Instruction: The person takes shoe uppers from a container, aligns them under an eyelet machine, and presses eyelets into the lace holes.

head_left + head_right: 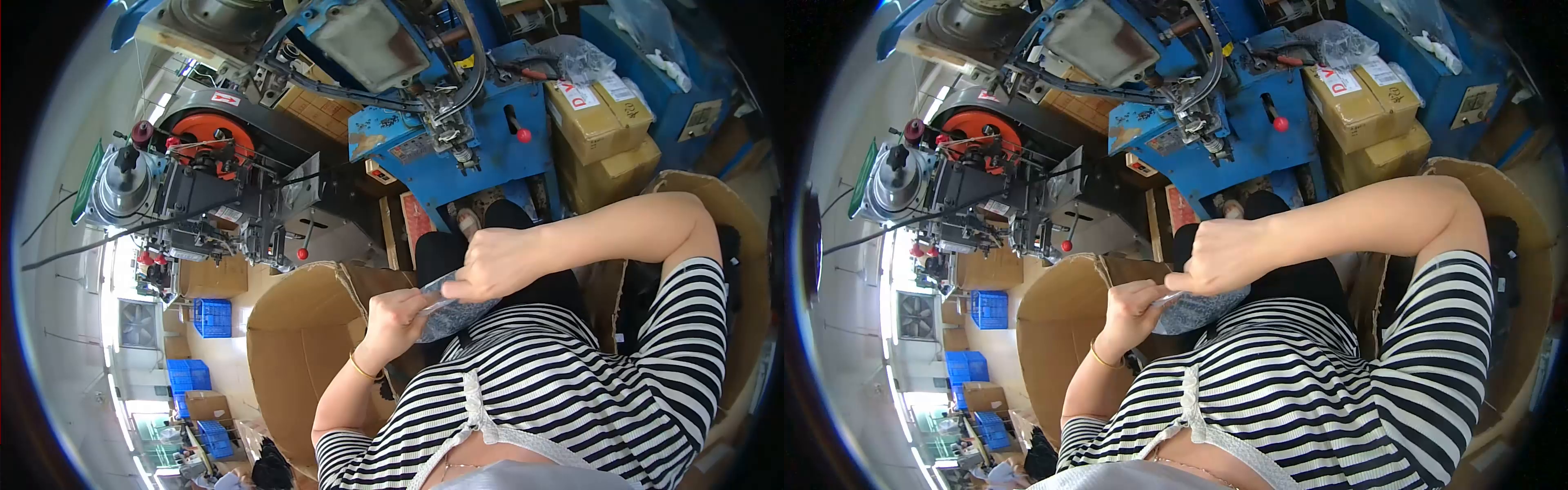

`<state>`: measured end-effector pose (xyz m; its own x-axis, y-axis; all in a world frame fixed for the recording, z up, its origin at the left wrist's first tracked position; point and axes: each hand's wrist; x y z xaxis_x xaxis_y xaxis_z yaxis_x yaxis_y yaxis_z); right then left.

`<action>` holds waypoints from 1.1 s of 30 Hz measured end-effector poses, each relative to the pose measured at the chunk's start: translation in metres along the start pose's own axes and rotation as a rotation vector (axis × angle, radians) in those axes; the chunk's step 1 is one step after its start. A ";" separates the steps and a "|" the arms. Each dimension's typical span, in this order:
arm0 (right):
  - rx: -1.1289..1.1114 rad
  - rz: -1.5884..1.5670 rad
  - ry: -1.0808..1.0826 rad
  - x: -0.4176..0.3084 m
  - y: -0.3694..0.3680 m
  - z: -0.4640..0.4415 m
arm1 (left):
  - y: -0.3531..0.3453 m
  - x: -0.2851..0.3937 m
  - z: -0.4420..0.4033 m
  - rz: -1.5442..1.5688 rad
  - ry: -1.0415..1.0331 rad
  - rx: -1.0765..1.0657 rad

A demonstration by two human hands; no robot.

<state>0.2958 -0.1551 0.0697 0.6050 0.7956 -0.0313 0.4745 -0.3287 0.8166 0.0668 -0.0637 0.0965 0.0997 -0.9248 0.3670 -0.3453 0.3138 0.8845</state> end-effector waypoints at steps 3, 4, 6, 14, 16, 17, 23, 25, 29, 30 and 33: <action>-0.070 -0.156 -0.039 0.007 0.015 0.023 | -0.003 0.003 -0.011 0.005 -0.007 -0.049; -0.103 -0.190 -0.047 0.008 0.019 0.029 | -0.004 0.003 -0.015 0.005 -0.012 -0.071; -0.192 -0.241 -0.073 0.010 0.024 0.038 | -0.009 0.005 -0.025 0.029 -0.049 -0.073; -0.383 -0.222 -0.246 0.020 0.052 0.056 | -0.012 0.000 -0.064 0.039 -0.173 -0.158; -0.213 -0.204 -0.320 0.022 0.065 0.071 | -0.011 -0.004 -0.073 0.073 -0.225 -0.106; -0.129 -0.192 -0.360 0.019 0.071 0.077 | -0.010 -0.006 -0.079 0.092 -0.255 -0.080; 0.223 -0.059 -0.544 -0.027 0.077 0.073 | -0.005 -0.024 -0.092 0.107 -0.347 0.023; 0.331 -0.108 -0.682 -0.032 0.084 0.064 | 0.000 -0.034 -0.087 0.166 -0.236 0.056; 0.348 -0.242 -1.163 -0.028 0.099 0.040 | 0.005 -0.055 -0.061 0.211 -0.035 0.164; 0.338 -0.309 -1.227 -0.023 0.102 0.031 | 0.006 -0.058 -0.055 0.222 -0.003 0.206; 0.332 -0.344 -1.215 -0.007 0.112 -0.011 | 0.015 -0.066 -0.031 0.177 0.151 0.308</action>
<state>0.3375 -0.1922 0.1678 0.5262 -0.0444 -0.8492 0.7486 -0.4495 0.4874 0.0841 0.0089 0.0943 0.1420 -0.8130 0.5647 -0.6310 0.3652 0.6845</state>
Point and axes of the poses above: each hand's wrist, its own z-axis away from the middle knuckle, its own y-axis out of the back of the hand, x = y × z, and after that the axes turned 5 degrees about x, right-handed
